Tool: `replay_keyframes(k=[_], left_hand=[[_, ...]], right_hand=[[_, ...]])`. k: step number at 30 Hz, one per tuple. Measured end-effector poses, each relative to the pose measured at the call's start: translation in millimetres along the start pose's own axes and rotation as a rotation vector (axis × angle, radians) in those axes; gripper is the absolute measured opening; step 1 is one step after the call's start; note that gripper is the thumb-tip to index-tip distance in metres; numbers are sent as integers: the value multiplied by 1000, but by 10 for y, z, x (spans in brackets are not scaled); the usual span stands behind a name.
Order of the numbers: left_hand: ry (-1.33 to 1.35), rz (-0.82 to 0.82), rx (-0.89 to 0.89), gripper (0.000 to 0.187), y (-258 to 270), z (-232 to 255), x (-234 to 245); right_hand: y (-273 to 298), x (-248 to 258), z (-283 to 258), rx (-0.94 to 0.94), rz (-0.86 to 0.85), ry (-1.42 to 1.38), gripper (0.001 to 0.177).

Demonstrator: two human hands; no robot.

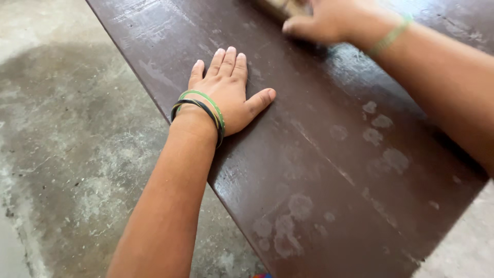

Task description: The person scrubs a dark wooden table using a handheld brush. They scrub the tabletop and edges, moving the brush back and forth while holding the table with the other hand.

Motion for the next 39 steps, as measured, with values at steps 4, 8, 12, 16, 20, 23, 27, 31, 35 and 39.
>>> replay_keyframes(k=[4,8,12,16,20,23,27,31,35,39], left_hand=[[6,21,-16,100,-4,7,-6],[13,17,-19,98,-33,-18,-15],[14,21,-21,99,-28,-32,-17],[-11,9,-5,99,-50,-40,-46],[-33,16,-2,98,-76,-71,-82],[-51,15,-5,97,-89,-78,-80],[-27,-3,8,98,-67,-62,-71],[-32,-12,22,96,-39,-49,-65],[-10,4,13,89,-50,-71,-88],[-21,19,-1,81,-96,-114,-110]], right_hand=[[1059,20,-180,28,-17,-50,81],[1354,-57,534,-309,-97,56,80],[1336,22,1157,-399,51,114,73],[1547,88,680,-438,-158,218,79],[2208,221,-123,-127,-271,62,86],[2471,224,-79,-200,-322,68,87],[2275,13,728,-453,-219,161,78],[1990,128,1246,-484,84,374,78],[2038,224,730,-558,-381,306,82],[2717,308,-170,-154,-436,8,90]])
Point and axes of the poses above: each hand's wrist, its own y-axis away from the middle knuckle, its own x-axis out of the back of the hand, z = x × y, the point moved 4 cm from there along -y, towards the middle knuckle, and after that the axes turned 14 degrees about y, right-handed, at the moved point
